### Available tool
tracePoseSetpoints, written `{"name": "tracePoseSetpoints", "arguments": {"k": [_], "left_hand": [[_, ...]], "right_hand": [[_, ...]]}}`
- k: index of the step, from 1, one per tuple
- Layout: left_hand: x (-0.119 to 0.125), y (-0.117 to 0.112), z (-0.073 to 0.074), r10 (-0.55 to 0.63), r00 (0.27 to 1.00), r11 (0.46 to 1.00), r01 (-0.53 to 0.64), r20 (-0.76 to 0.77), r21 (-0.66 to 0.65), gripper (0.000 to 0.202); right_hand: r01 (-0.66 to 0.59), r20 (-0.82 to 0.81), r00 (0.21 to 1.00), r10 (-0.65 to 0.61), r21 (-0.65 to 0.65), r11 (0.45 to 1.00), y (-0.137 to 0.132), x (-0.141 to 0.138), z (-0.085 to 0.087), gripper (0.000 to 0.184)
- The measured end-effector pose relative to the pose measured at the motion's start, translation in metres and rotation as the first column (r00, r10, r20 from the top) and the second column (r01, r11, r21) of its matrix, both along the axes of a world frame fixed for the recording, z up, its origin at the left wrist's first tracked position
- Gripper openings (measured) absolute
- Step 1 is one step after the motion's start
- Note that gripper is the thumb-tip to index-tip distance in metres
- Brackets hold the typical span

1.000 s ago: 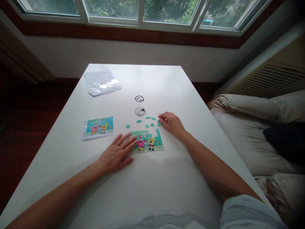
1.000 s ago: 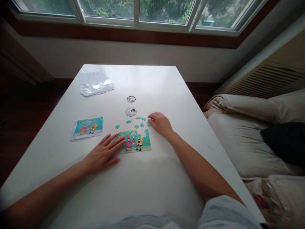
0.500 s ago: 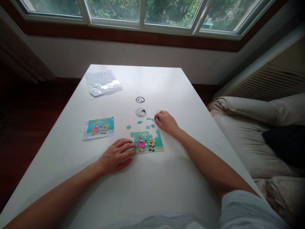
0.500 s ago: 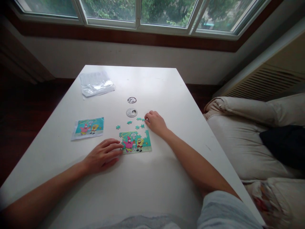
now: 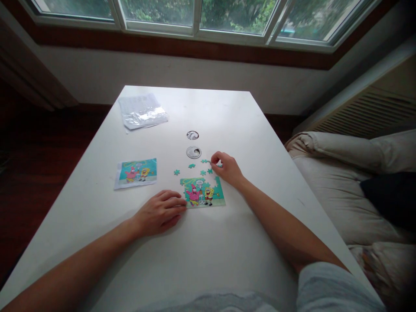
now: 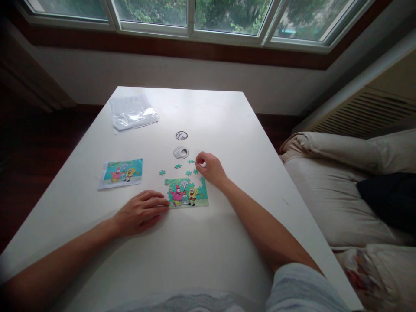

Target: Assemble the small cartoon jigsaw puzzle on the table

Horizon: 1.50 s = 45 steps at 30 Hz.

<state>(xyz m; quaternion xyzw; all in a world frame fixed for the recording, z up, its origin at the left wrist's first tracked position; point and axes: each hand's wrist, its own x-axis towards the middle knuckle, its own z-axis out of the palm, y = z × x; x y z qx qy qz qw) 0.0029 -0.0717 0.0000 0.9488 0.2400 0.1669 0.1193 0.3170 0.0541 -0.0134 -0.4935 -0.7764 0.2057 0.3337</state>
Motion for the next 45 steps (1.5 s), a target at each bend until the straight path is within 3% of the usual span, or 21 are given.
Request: {"name": "tracePoseSetpoints", "arguments": {"k": [5,10,19,27,33,38,45], "left_hand": [[-0.001,0.001,0.0,0.002,1.0,1.0,-0.002,0.013,0.001,0.029],[-0.004,0.003,-0.001,0.006,1.0,1.0,-0.006,0.026,0.0,0.029],[-0.004,0.002,-0.001,0.004,1.0,1.0,-0.004,0.019,0.001,0.031],[-0.005,0.003,-0.004,-0.006,1.0,1.0,0.006,0.014,-0.009,0.033],[-0.006,0.002,-0.005,-0.001,1.0,1.0,0.001,0.011,-0.015,0.033],[-0.005,0.003,-0.004,0.006,1.0,1.0,-0.006,0.017,-0.022,0.033],[-0.005,0.002,-0.003,0.003,1.0,1.0,-0.003,0.011,-0.025,0.033]], "right_hand": [[-0.045,-0.184,0.983,0.021,-0.128,0.991,-0.012,-0.012,0.007,0.011],[-0.128,-0.34,0.94,0.034,-0.258,0.958,-0.019,-0.021,0.003,0.018],[-0.211,-0.47,0.882,0.033,-0.332,0.919,-0.018,-0.022,-0.005,0.025],[-0.019,-0.442,0.89,-0.107,-0.271,0.962,-0.01,-0.011,-0.004,0.022],[0.178,-0.261,0.937,-0.231,-0.211,0.961,0.0,0.003,-0.009,0.021],[0.173,-0.08,0.978,-0.19,-0.183,0.968,0.003,0.005,-0.013,0.022],[0.129,-0.03,0.99,-0.135,-0.149,0.98,0.005,0.004,-0.014,0.021]]}}
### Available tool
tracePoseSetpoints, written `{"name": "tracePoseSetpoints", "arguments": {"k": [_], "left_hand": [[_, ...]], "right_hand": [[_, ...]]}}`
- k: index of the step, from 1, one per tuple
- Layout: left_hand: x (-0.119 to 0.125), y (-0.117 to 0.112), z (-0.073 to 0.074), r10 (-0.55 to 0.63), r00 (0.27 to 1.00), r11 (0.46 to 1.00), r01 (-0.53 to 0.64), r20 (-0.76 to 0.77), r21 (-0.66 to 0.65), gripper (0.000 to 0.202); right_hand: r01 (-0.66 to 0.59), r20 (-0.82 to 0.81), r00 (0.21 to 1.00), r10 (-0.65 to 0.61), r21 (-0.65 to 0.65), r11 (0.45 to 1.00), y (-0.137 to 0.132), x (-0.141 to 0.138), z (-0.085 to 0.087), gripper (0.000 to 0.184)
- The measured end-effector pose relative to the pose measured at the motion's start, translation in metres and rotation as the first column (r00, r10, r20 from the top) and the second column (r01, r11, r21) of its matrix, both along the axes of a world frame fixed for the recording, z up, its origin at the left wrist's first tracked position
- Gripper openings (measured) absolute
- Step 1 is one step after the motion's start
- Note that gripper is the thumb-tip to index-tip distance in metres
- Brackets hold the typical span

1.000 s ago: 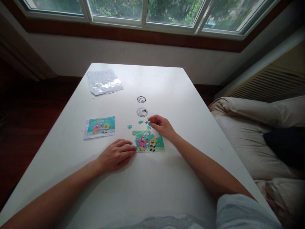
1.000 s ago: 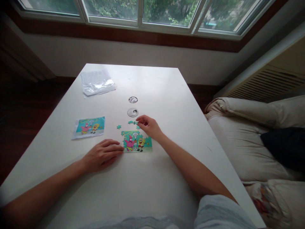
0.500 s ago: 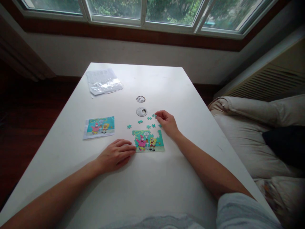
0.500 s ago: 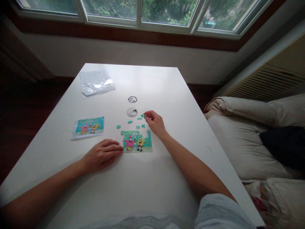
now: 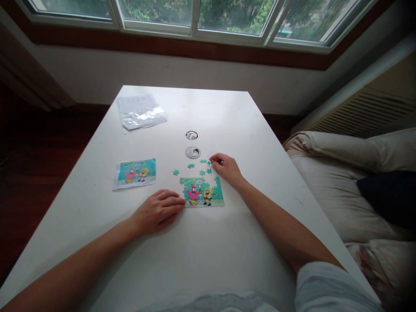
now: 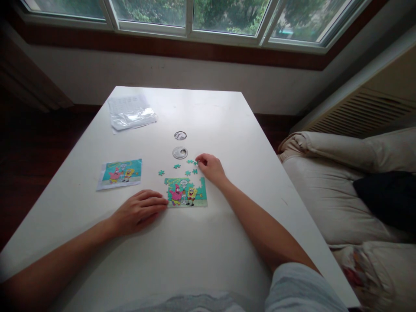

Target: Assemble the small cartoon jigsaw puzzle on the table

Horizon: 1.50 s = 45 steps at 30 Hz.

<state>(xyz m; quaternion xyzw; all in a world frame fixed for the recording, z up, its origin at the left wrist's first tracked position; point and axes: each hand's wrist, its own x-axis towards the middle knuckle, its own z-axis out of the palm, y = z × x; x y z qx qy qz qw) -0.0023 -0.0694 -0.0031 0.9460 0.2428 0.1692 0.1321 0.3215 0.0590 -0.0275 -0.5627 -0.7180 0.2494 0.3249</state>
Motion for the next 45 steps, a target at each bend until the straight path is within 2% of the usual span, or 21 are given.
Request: {"name": "tracePoseSetpoints", "arguments": {"k": [11,15,18,22,25,32,37,41,45], "left_hand": [[0.0,0.001,0.0,0.005,1.0,1.0,-0.005,0.008,-0.014,0.033],[0.0,0.001,-0.001,0.002,1.0,1.0,-0.002,0.004,-0.011,0.033],[0.0,0.001,0.0,0.0,1.0,1.0,0.0,0.004,-0.012,0.033],[0.0,0.0,0.001,0.002,1.0,1.0,-0.002,0.003,-0.013,0.032],[0.001,0.0,0.001,0.007,1.0,1.0,-0.007,0.015,-0.019,0.032],[0.001,0.0,0.002,0.009,0.999,1.0,-0.009,0.04,-0.018,0.032],[0.001,0.001,0.001,0.009,1.0,1.0,-0.009,0.02,-0.012,0.032],[0.001,0.001,0.0,0.016,0.999,1.0,-0.015,0.032,-0.02,0.031],[0.001,0.001,0.0,0.009,0.999,1.0,-0.008,0.034,-0.018,0.031]], "right_hand": [[-0.042,0.084,0.996,0.035,0.086,0.995,0.003,0.001,-0.002,0.017],[-0.073,0.117,0.991,0.058,0.127,0.989,-0.002,0.0,0.002,0.014],[-0.179,0.141,0.977,0.157,0.153,0.972,-0.009,-0.003,0.009,0.013],[-0.394,0.256,0.902,0.347,0.161,0.905,-0.016,-0.008,0.015,0.011],[-0.454,0.354,0.855,0.379,0.155,0.877,-0.018,-0.01,0.017,0.013],[-0.462,0.432,0.818,0.379,0.101,0.881,-0.02,-0.012,0.026,0.012],[-0.444,0.424,0.828,0.367,0.096,0.891,-0.023,-0.014,0.027,0.009],[-0.453,0.372,0.844,0.388,0.107,0.885,-0.024,-0.015,0.024,0.007],[-0.423,0.225,0.892,0.392,0.112,0.899,-0.022,-0.015,0.021,0.009]]}}
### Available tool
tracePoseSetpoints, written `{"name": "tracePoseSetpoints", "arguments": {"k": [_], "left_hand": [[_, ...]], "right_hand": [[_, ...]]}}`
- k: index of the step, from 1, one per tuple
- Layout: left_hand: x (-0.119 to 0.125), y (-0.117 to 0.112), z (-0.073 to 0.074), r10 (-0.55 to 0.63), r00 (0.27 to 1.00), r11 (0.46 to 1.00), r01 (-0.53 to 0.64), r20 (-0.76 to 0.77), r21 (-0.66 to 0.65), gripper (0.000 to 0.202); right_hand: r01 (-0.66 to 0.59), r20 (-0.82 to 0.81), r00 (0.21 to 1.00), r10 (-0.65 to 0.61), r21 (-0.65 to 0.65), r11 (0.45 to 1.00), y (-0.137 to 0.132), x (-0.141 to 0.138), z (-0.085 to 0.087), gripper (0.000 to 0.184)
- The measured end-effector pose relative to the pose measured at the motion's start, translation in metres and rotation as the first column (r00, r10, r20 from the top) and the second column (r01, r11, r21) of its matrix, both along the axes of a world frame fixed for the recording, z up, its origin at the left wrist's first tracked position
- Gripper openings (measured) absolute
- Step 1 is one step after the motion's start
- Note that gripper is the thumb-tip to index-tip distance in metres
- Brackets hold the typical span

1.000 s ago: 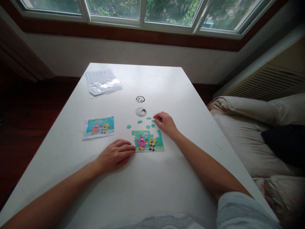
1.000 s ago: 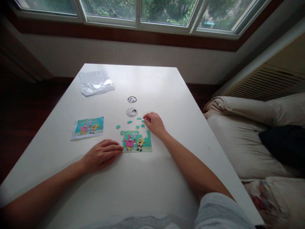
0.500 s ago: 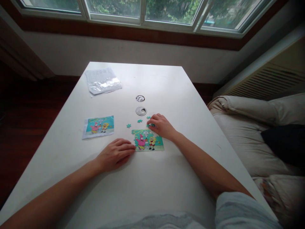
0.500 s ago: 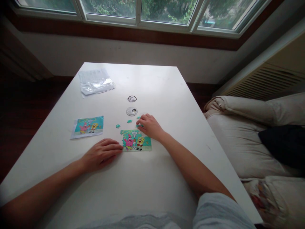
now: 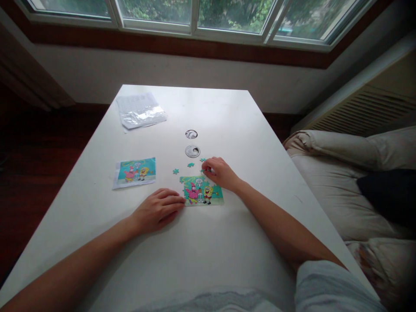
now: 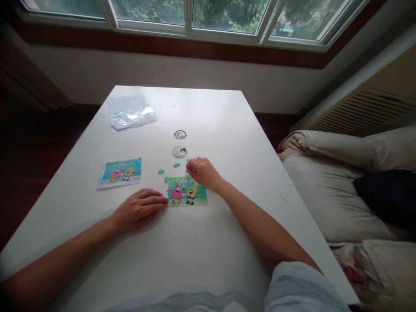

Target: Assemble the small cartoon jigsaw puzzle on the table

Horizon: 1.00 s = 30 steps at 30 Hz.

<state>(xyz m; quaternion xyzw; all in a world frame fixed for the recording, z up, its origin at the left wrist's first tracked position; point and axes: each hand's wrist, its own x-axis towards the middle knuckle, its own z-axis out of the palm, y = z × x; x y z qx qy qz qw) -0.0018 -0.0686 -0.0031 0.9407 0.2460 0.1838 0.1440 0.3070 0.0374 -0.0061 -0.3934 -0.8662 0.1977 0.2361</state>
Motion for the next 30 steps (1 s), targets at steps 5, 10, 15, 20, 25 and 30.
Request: {"name": "tracePoseSetpoints", "arguments": {"k": [5,10,15,20,25,30], "left_hand": [[-0.001,-0.002,0.003,0.013,1.0,1.0,-0.013,-0.012,0.011,0.025],[-0.001,-0.004,0.004,0.054,0.999,0.997,-0.054,0.0,0.052,0.024],[-0.002,-0.004,0.002,0.04,0.999,0.998,-0.04,0.002,0.056,0.041],[-0.002,-0.003,-0.001,0.008,0.995,1.0,-0.005,-0.102,0.029,0.059],[-0.003,-0.002,-0.003,0.049,0.992,0.999,-0.046,-0.113,0.024,0.053],[-0.003,0.0,-0.004,0.073,0.993,0.997,-0.069,-0.098,0.038,0.046]], "right_hand": [[0.05,-0.161,0.985,-0.063,-0.081,0.995,0.002,0.003,0.0,0.025],[0.079,-0.257,0.957,-0.132,-0.204,0.976,-0.002,0.0,0.001,0.019],[0.093,-0.31,0.927,-0.212,-0.358,0.929,-0.006,-0.006,0.002,0.014],[-0.047,-0.46,0.844,-0.277,-0.577,0.815,-0.01,-0.014,0.0,0.014],[-0.064,-0.422,0.865,-0.273,-0.631,0.773,-0.016,-0.019,-0.002,0.013],[-0.084,-0.417,0.88,-0.228,-0.608,0.789,-0.023,-0.025,-0.001,0.028]]}}
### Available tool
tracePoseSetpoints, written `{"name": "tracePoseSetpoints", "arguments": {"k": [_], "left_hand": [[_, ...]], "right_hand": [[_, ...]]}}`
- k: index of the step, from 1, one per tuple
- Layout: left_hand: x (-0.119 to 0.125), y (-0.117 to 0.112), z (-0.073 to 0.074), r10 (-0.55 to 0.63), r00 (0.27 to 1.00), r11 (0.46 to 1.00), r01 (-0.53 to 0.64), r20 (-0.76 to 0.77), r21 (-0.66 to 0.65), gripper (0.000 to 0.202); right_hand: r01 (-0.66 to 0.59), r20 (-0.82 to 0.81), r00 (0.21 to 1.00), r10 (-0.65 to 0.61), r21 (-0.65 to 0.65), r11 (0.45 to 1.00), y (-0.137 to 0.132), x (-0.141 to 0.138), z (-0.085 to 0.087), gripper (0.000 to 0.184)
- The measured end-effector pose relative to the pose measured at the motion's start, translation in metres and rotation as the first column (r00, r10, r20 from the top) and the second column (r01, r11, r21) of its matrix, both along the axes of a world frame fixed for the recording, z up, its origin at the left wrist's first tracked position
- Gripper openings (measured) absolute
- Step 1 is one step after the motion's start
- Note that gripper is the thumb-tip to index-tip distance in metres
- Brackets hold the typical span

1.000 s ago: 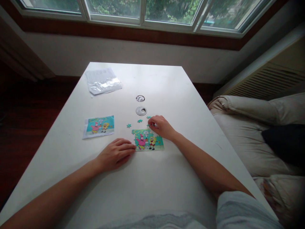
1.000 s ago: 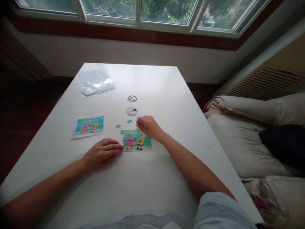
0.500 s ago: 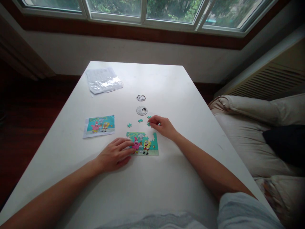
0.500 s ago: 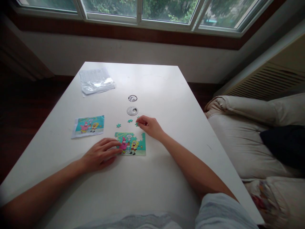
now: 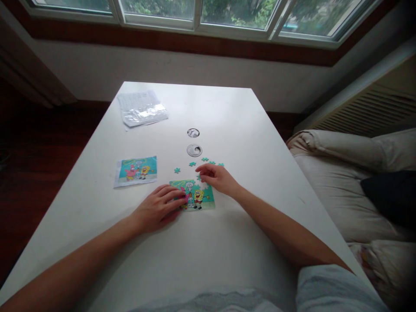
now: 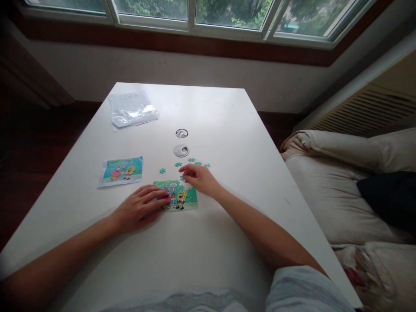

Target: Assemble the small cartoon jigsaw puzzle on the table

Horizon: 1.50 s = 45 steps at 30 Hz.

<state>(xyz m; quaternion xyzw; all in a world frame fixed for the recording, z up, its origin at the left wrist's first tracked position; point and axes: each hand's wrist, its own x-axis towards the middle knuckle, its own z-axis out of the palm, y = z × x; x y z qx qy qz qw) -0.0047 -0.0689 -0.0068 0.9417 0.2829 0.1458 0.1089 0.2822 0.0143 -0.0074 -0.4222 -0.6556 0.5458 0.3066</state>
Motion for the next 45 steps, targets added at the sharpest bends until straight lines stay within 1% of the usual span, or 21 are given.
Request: {"name": "tracePoseSetpoints", "arguments": {"k": [7,12,14,16,20,23,26,31,34,36,42,45], "left_hand": [[-0.001,0.001,-0.001,-0.005,1.0,1.0,0.005,0.01,0.01,0.045],[0.001,0.0,-0.001,-0.004,1.0,1.0,0.004,0.013,0.012,0.044],[0.001,0.0,0.0,-0.003,1.0,1.0,0.003,0.019,0.014,0.044],[0.001,0.001,0.001,-0.002,1.0,1.0,0.002,0.027,0.013,0.043],[0.001,0.001,0.001,-0.001,1.0,1.0,0.0,0.024,0.011,0.045],[0.001,0.001,0.0,-0.003,1.0,1.0,0.003,0.018,0.009,0.045],[0.0,0.001,-0.001,-0.003,1.0,1.0,0.003,0.022,0.008,0.045],[0.0,0.001,-0.001,-0.003,1.0,1.0,0.003,0.017,-0.001,0.044],[0.001,0.001,0.0,0.0,1.0,1.0,0.0,0.019,-0.003,0.044],[0.001,0.001,0.0,0.003,1.0,1.0,-0.002,0.022,-0.007,0.045],[0.001,0.001,-0.001,0.007,1.0,1.0,-0.006,0.014,-0.008,0.046],[0.001,0.001,0.0,0.005,1.0,1.0,-0.005,0.019,-0.005,0.046]], "right_hand": [[-0.013,-0.015,1.0,0.012,-0.117,0.993,-0.001,-0.002,-0.001,0.028],[-0.02,-0.032,0.999,0.016,-0.131,0.991,0.0,-0.002,-0.001,0.027],[-0.015,-0.034,0.999,0.011,-0.106,0.994,0.0,-0.002,-0.002,0.029],[0.002,-0.03,1.0,-0.004,-0.048,0.999,0.001,-0.001,-0.003,0.028],[0.021,0.055,0.998,-0.024,0.047,0.999,0.002,0.001,-0.001,0.017],[-0.013,0.118,0.993,-0.004,0.14,0.99,0.001,0.001,0.003,0.015],[-0.048,0.134,0.991,0.02,0.213,0.976,0.001,0.002,0.006,0.016],[-0.067,0.103,0.993,0.051,0.163,0.984,0.002,0.001,-0.001,0.02],[-0.067,0.085,0.995,0.053,0.166,0.984,0.001,0.001,-0.005,0.027],[-0.078,0.088,0.994,0.064,0.176,0.981,0.001,0.0,-0.004,0.031],[-0.127,0.126,0.987,0.102,0.211,0.969,-0.002,0.0,0.003,0.031],[-0.14,0.151,0.983,0.105,0.24,0.961,-0.002,0.001,0.003,0.031]]}}
